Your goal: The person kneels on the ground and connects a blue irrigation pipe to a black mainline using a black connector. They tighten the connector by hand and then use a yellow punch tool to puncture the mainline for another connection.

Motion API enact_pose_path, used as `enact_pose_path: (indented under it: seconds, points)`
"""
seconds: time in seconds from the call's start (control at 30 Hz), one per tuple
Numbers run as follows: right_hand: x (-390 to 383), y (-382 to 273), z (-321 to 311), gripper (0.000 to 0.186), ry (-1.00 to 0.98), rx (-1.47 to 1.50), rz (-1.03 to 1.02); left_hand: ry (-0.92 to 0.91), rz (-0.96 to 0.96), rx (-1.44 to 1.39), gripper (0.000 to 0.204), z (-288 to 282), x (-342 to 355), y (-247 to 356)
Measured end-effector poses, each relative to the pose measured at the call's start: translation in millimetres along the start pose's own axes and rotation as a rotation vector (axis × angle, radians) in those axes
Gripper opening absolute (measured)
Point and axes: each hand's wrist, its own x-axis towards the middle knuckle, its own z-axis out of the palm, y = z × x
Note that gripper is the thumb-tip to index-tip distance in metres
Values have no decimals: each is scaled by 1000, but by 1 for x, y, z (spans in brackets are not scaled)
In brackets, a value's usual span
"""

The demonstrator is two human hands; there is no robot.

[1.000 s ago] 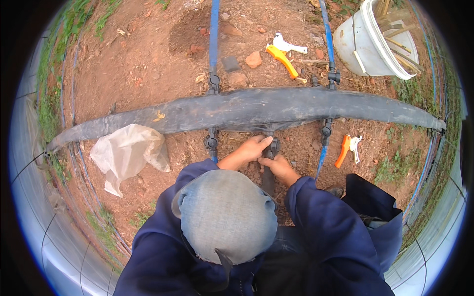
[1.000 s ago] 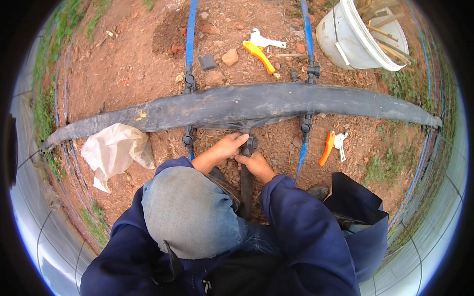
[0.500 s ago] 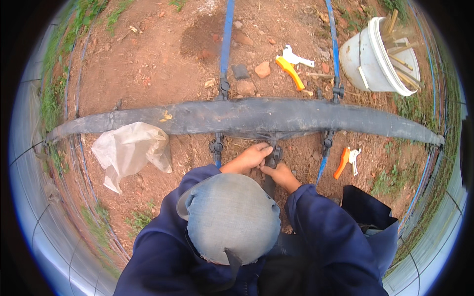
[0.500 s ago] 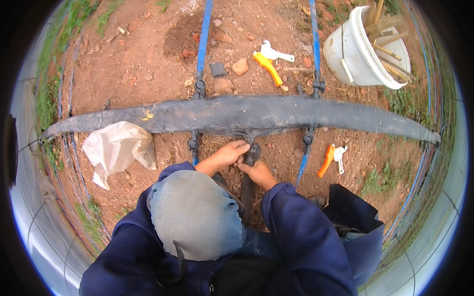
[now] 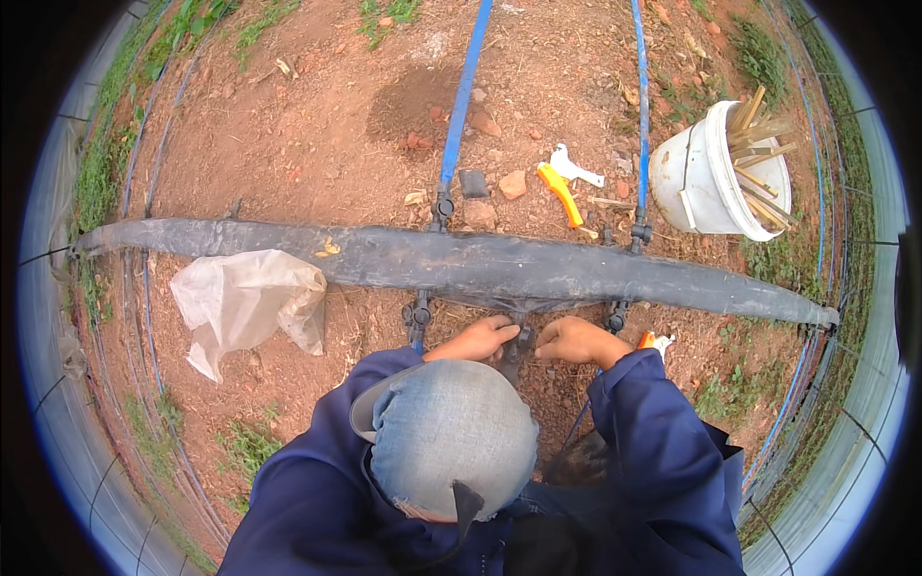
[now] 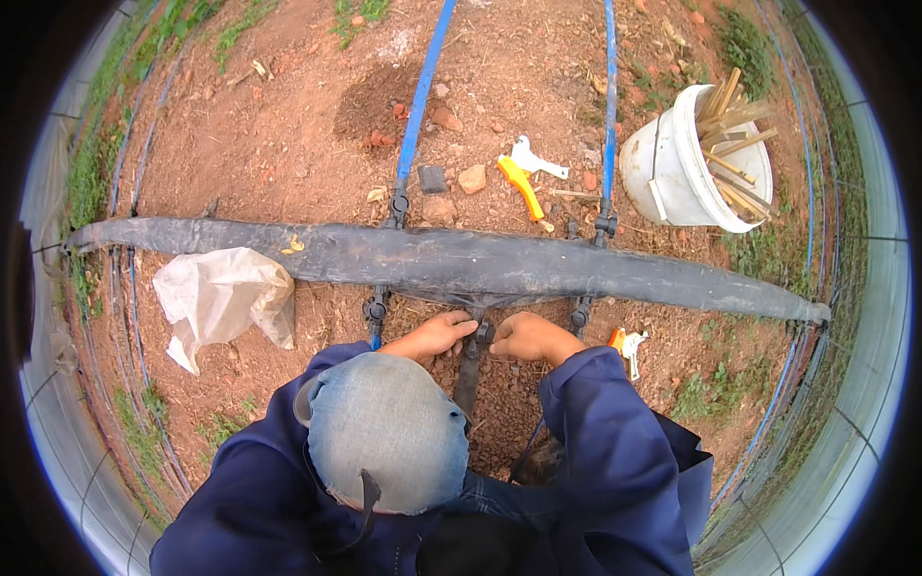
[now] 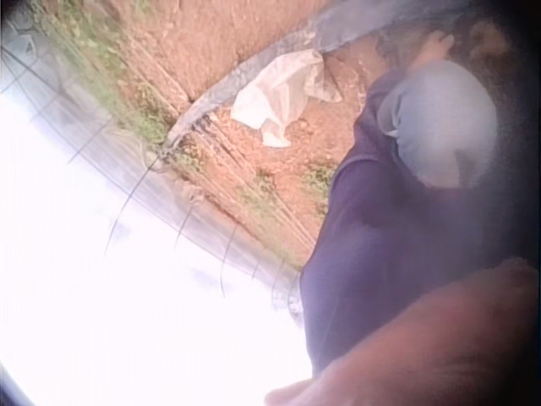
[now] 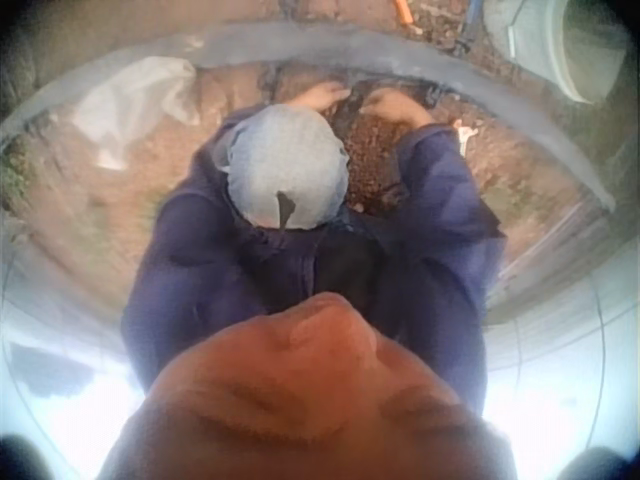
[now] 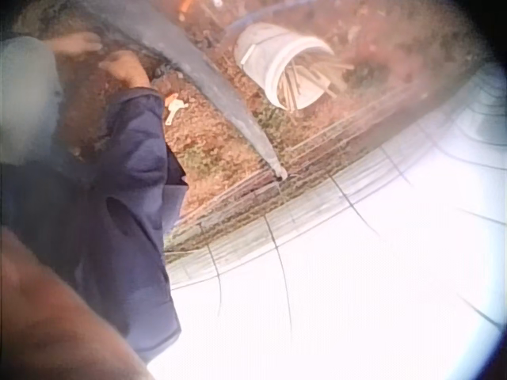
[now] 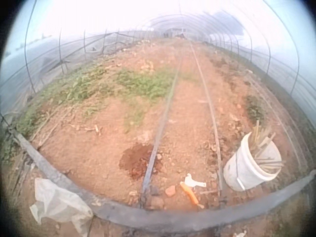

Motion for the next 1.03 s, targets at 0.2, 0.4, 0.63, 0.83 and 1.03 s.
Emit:
enact_pose_path:
  seconds: [0.2,0.4,0.63,0.83,1.03]
  points:
    - [9,20,24,41,40,-114,50,24,36,-24,46,3,-3,1]
    - [19,33,43,45,93,-77,35,27,23,-31,42,5,-5,5]
    - [25,38,47,50,144,-99,37,-1,-3,-11,40,4,-10,12]
    - [32,35,69,59,390,128,54,69,-1,-66,50,6,-11,6]
    - [33,23,80,58,475,255,95,-32,20,-124,60,-3,-4,-6]
